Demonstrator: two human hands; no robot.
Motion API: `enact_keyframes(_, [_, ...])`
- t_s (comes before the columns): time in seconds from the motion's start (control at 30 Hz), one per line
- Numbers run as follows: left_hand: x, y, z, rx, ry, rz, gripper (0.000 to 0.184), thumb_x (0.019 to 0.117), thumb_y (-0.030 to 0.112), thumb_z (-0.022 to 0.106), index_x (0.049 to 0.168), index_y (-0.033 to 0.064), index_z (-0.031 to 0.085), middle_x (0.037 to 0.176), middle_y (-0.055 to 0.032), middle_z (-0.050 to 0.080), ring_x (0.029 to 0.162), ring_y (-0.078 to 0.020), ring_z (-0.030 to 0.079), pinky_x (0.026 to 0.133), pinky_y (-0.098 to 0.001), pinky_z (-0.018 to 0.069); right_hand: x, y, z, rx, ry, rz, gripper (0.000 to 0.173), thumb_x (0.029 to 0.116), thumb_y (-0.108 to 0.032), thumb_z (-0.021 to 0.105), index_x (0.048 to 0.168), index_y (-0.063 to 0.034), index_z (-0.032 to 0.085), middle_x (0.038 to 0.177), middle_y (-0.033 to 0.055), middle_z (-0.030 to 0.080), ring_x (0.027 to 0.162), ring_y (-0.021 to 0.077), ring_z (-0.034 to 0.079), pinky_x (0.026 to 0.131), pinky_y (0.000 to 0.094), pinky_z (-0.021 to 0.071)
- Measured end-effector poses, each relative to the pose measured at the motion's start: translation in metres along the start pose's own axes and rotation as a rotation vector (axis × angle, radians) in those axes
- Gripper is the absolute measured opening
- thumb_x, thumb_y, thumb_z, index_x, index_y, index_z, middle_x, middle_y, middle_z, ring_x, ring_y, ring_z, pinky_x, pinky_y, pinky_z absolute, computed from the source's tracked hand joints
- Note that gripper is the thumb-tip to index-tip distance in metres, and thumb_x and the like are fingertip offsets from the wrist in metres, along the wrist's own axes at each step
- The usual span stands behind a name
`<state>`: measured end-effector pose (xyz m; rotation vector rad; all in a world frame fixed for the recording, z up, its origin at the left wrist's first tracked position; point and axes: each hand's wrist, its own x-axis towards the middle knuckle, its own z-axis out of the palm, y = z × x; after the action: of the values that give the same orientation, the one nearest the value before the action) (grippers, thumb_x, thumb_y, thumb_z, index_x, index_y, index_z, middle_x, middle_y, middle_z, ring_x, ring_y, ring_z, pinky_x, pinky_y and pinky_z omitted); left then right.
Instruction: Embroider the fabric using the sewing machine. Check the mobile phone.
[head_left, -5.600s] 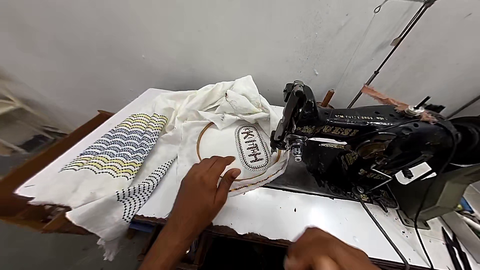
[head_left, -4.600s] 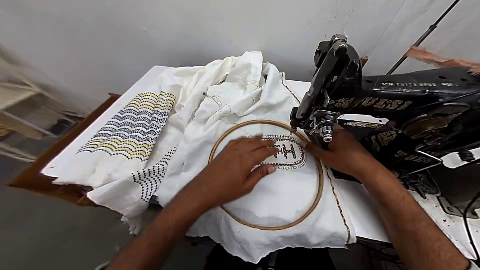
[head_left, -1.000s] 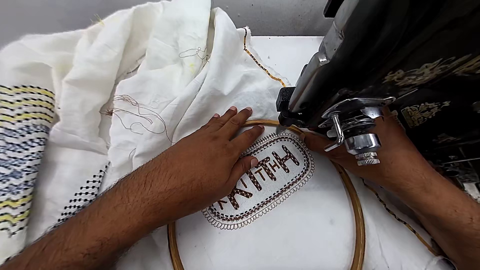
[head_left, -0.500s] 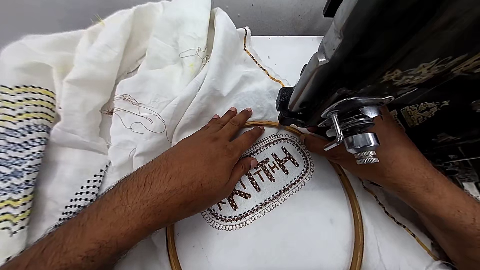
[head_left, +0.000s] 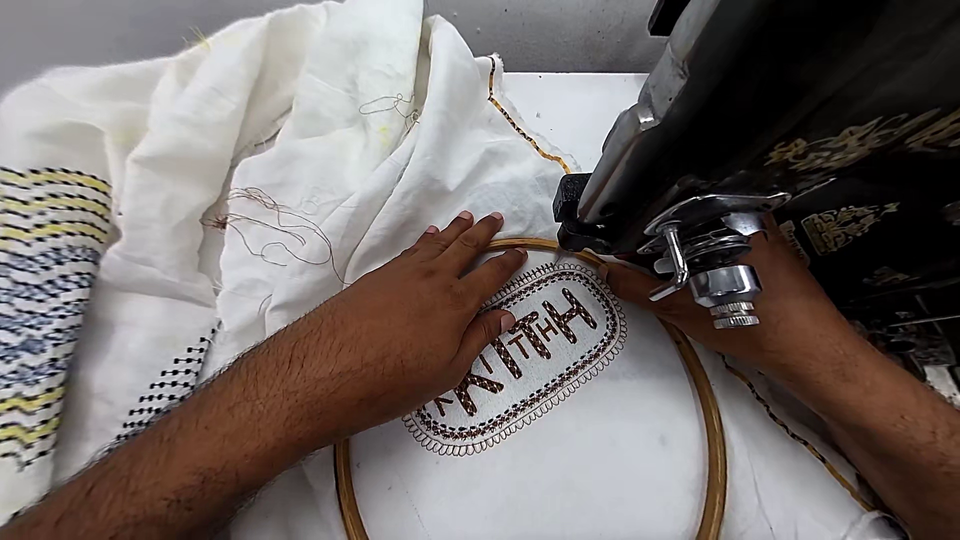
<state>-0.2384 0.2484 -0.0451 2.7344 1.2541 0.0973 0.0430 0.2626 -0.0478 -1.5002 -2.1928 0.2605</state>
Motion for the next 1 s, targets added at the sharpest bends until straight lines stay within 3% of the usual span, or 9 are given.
enact_keyframes(0.5, [-0.0022, 0.0003, -0.0030, 0.011, -0.022, -0.014, 0.062, 0.1070, 0.051, 0.027, 0.157, 0.0184, 0.045, 0.165, -0.0120, 0.036, 0.153, -0.0332, 0.033, 0.123, -0.0512, 0.0312, -0.0020, -0.0021, 0.0029, 0.039, 0.030, -0.038, 0.016, 0.0881, -0.034, 0.073, 0.082, -0.0202, 0.067, 0.071, -0.0090, 0.060, 0.064, -0.0006, 0.058, 0.054, 0.0209, 0.0451])
enact_keyframes(0.87, [-0.0036, 0.0018, -0.0030, 0.016, -0.023, -0.012, 0.061, 0.1068, 0.051, 0.029, 0.156, 0.0195, 0.046, 0.165, -0.0124, 0.036, 0.152, -0.0339, 0.035, 0.122, -0.0507, 0.0329, -0.0020, -0.0044, 0.0002, 0.010, -0.051, 0.040, 0.013, 0.0834, -0.030, 0.077, 0.083, -0.0206, 0.068, 0.071, -0.0074, 0.064, 0.064, 0.0038, 0.062, 0.053, 0.0279, 0.0483])
enact_keyframes(1.0, [-0.0033, 0.0013, -0.0028, 0.016, -0.022, -0.010, 0.061, 0.1069, 0.051, 0.028, 0.156, 0.0189, 0.046, 0.165, -0.0125, 0.036, 0.152, -0.0337, 0.034, 0.122, -0.0507, 0.0324, -0.0022, -0.0042, 0.0004, 0.018, -0.039, 0.033, 0.013, 0.0835, -0.030, 0.077, 0.082, -0.0210, 0.067, 0.070, -0.0079, 0.063, 0.063, 0.0027, 0.061, 0.053, 0.0265, 0.0477])
